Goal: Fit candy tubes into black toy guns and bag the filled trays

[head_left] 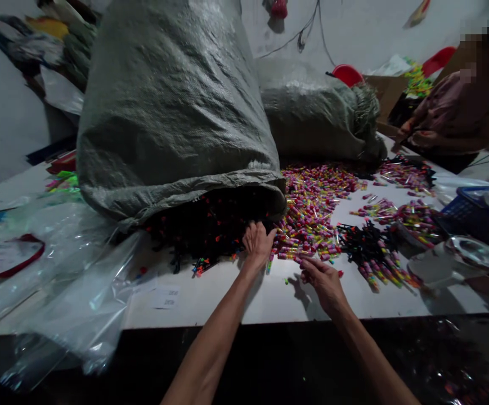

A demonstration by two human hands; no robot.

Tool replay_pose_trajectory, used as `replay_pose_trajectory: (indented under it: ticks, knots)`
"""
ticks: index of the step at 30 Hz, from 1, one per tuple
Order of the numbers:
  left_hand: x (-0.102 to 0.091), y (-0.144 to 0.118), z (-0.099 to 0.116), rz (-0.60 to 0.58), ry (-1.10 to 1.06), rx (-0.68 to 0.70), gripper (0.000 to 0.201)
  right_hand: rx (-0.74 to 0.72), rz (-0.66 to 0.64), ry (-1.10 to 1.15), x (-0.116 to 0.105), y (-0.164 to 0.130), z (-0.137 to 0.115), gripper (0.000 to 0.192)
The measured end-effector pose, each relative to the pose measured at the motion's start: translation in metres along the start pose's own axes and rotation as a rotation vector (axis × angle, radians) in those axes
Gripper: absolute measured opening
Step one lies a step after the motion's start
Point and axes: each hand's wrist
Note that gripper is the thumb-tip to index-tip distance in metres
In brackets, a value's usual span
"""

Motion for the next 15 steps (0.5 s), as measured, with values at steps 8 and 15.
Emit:
replay_pose_trajectory:
  ticks: [8,15]
  knots:
    - [-0.006,0.012,-0.001,0.035,-0.108,0.134,0.01,0.034,0.02,-0.076,-0.008,-0.011,0.002,0.041]
    - [-0.049,-0.051,0.017,-0.092,-0.284,0.605,0.016,-0.15,-0.053,-0.105,0.006,-0.033,-0.029,0.03]
Point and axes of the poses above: each hand's wrist, its own y-axis towards the middle knuckle, its own x-axis out of the palm, z = x × y, and after that the axes turned 13 degrees about x, right-handed
